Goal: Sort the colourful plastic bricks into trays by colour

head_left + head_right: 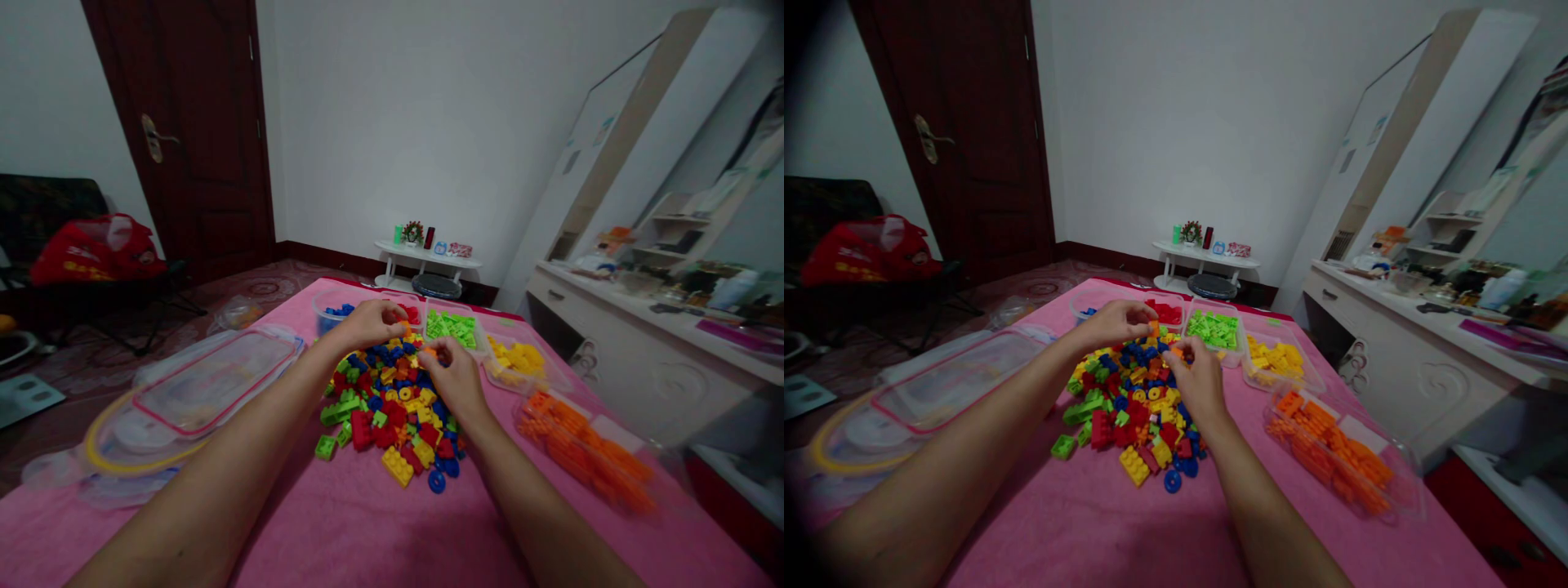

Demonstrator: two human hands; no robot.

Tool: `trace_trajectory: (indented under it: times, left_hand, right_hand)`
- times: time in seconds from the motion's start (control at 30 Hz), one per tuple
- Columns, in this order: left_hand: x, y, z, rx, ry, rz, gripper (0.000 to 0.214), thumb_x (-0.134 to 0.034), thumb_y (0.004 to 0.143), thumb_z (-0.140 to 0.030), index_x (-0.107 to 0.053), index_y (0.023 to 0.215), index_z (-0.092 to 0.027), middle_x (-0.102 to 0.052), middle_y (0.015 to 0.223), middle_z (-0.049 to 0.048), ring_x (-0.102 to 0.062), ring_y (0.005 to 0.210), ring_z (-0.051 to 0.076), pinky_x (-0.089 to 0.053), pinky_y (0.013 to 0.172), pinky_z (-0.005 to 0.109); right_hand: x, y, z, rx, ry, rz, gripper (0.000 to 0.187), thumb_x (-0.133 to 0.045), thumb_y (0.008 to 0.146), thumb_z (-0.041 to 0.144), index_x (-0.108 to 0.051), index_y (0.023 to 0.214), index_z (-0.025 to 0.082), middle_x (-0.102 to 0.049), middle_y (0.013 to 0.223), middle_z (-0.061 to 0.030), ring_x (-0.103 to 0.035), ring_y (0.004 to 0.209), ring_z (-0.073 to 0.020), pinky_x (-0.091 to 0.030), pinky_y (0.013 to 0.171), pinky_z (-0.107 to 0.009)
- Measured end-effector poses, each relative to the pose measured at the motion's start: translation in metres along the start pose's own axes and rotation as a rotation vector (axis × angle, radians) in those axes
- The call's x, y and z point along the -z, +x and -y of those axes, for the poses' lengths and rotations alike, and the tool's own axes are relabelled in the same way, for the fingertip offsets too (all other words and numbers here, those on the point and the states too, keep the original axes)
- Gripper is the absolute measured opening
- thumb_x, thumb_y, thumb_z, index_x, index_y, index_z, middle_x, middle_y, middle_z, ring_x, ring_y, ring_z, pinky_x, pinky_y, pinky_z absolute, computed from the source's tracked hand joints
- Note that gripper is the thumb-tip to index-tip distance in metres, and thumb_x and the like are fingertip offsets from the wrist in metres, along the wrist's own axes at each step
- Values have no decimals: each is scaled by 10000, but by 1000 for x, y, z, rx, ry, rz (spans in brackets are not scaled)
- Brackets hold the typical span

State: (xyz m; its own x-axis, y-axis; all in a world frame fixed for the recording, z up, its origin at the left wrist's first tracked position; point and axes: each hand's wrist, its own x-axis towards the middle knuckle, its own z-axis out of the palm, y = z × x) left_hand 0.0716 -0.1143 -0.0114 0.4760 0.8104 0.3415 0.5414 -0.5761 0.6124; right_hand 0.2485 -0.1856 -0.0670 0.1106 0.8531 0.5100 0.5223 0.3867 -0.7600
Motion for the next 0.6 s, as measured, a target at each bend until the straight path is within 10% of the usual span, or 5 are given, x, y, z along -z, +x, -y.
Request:
trace_trajectory:
  times: [0.17, 0.27, 0.43, 0.6]
  left_hand:
    - [-10, -6, -17, -273, -64, -4, 373, -564, 727, -244, -637, 1079, -145, -680, 1015, 54, -619, 893, 156, -489, 800, 258]
    - [-20, -9, -26, -368, -4, 15, 417, -599, 721, -244, -619, 1131, -170, -673, 1058, 49, -614, 936, 162, -477, 850, 276]
    - [-30, -9, -32, -438, 1, -71, 538, -591, 773, -305, -493, 1290, -193, -610, 1198, 58, -585, 1025, 162, -469, 873, 271]
    - [-30, -5, -19, -367, 105, -46, 332, -570, 788, -303, -656, 1083, -179, -676, 1048, 55, -612, 933, 164, -464, 847, 272]
  right_hand:
    - [4, 3, 16, -526, 784, 22, 321, -627, 727, 470, -531, 863, 196, -601, 703, 13, -523, 513, -92, -406, 449, -201]
    - [9, 4, 23, -602, 935, 139, 340, -658, 708, 465, -537, 878, 197, -578, 689, 26, -484, 473, -64, -306, 361, -148]
    - [44, 17, 25, -465, 757, 154, 328, -724, 636, 335, -542, 856, 175, -548, 650, 47, -354, 391, -8, -200, 328, -119]
    - [125, 33, 20, -314, 139, -103, 309, -650, 669, 344, -588, 914, 165, -588, 635, 14, -389, 385, -40, -241, 339, -151]
